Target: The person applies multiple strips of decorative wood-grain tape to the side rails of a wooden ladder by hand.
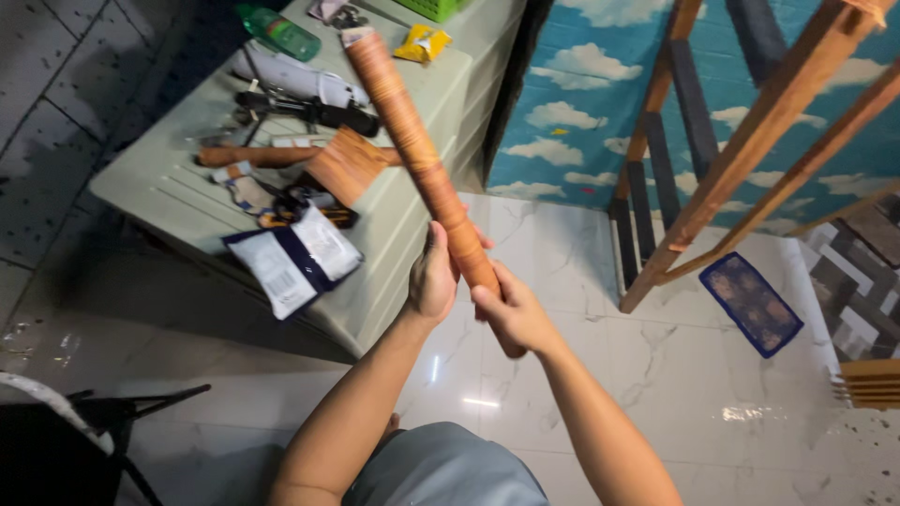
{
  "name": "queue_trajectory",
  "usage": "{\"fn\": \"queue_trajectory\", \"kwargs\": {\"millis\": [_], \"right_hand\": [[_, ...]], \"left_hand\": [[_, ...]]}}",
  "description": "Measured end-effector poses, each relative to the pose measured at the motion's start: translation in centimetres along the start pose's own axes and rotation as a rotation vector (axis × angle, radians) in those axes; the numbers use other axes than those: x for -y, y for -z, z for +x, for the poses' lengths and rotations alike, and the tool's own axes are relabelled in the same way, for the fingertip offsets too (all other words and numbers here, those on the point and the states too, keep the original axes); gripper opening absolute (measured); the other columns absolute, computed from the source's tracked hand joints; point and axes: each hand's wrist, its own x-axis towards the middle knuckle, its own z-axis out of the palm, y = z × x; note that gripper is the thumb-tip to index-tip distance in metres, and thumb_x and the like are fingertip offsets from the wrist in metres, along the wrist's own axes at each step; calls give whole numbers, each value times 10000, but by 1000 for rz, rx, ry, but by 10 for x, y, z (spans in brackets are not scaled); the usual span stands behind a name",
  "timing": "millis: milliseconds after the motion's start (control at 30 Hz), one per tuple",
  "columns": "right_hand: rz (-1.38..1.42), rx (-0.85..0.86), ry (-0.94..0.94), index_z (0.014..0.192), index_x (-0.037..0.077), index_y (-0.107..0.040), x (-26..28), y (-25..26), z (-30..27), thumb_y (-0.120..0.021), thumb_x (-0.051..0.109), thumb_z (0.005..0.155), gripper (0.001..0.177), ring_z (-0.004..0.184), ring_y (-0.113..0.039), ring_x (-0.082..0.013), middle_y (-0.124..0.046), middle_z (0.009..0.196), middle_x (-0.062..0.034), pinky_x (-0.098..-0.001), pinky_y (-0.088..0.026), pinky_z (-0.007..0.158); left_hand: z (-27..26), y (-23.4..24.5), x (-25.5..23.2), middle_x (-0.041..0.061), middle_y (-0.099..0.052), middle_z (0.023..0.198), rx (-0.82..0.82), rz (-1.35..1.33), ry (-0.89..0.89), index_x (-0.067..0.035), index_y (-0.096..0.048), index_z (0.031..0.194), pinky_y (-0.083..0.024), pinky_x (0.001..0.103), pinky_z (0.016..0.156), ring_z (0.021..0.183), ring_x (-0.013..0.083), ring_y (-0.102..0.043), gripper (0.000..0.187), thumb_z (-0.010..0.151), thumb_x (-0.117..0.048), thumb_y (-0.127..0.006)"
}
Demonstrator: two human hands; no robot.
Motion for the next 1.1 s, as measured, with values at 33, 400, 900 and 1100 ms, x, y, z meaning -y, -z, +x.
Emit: {"fn": "queue_trajectory", "kwargs": {"millis": [33,400,900,1100], "right_hand": [[2,0,2,1440,42,-527,-1,1,3,-674,293,977,547,774,-612,-188,-589,957,-106,-322,-530,695],[390,128,-151,1293,21,-531,12,-26,31,-584,432,954,535,748,-676,-184,-643,937,-81,-337,-584,706],[504,824,-263,1283,-26,-544,-20,49,89,-631,463,1004,570,670,-665,-213,-646,896,-145,-318,-531,596],[433,813,-316,1104,-27,-577,-25,41,119,-618,471,1021,506,747,-716,-265,-691,969,-183,-376,-590,686]], "left_hand": [[1,4,-10,140,-605,1146,92,-16,-27,4,-378,1517,-506,384,995,1097,241,-617,689,1135,-569,-373],[9,46,-23,94,-640,1174,-74,105,80,-16,-501,1364,-527,279,752,1017,178,-647,517,1012,-367,-641],[6,32,18,90,-643,950,-217,248,-117,-50,-559,1165,-481,309,717,832,155,-597,316,971,-286,-639],[18,23,2,89,-622,811,-385,275,-206,-31,-561,973,-598,353,802,746,189,-654,310,1039,-333,-586]]}}
